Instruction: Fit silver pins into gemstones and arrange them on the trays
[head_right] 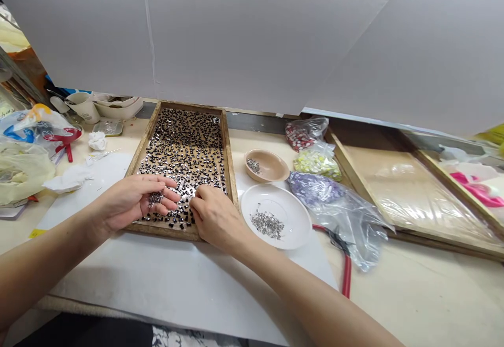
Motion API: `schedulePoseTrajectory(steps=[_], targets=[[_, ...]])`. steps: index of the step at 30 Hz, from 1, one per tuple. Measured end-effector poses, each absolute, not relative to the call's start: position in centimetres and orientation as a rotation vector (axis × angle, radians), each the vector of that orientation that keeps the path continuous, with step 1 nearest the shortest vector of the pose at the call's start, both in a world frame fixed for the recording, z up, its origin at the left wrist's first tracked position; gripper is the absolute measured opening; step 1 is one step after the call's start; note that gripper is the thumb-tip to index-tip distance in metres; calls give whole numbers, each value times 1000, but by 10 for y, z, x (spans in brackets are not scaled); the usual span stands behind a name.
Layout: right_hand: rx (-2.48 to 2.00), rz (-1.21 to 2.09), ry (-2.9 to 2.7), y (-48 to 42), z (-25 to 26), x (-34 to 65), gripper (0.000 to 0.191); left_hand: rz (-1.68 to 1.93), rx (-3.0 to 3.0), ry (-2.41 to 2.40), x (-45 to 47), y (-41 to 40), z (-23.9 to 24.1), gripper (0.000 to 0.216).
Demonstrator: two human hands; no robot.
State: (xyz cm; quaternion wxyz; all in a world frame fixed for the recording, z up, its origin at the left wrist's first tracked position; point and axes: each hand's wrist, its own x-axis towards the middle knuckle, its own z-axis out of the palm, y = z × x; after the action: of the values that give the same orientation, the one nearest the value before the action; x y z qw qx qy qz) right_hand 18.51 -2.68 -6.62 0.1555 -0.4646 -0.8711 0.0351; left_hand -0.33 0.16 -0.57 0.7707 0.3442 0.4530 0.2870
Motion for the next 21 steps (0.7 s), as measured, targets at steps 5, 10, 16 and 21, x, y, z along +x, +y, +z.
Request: schedulePoseTrajectory(steps=[5, 10, 16, 21], targets=[[-1319, 112, -2500, -27, -65, 184, 24, 623, 745, 980, -4, 1, -6, 14], [-1319, 111, -2506, -26, -66, 185, 24, 617, 748, 984, -4, 1, -6, 13], [-1309, 107, -2495, -26, -68, 186, 26, 608, 744, 1001, -2, 0, -5, 14], [-1283, 137, -2470, -27, -64, 188, 26, 606, 725, 1012, -1, -2, -6, 14]])
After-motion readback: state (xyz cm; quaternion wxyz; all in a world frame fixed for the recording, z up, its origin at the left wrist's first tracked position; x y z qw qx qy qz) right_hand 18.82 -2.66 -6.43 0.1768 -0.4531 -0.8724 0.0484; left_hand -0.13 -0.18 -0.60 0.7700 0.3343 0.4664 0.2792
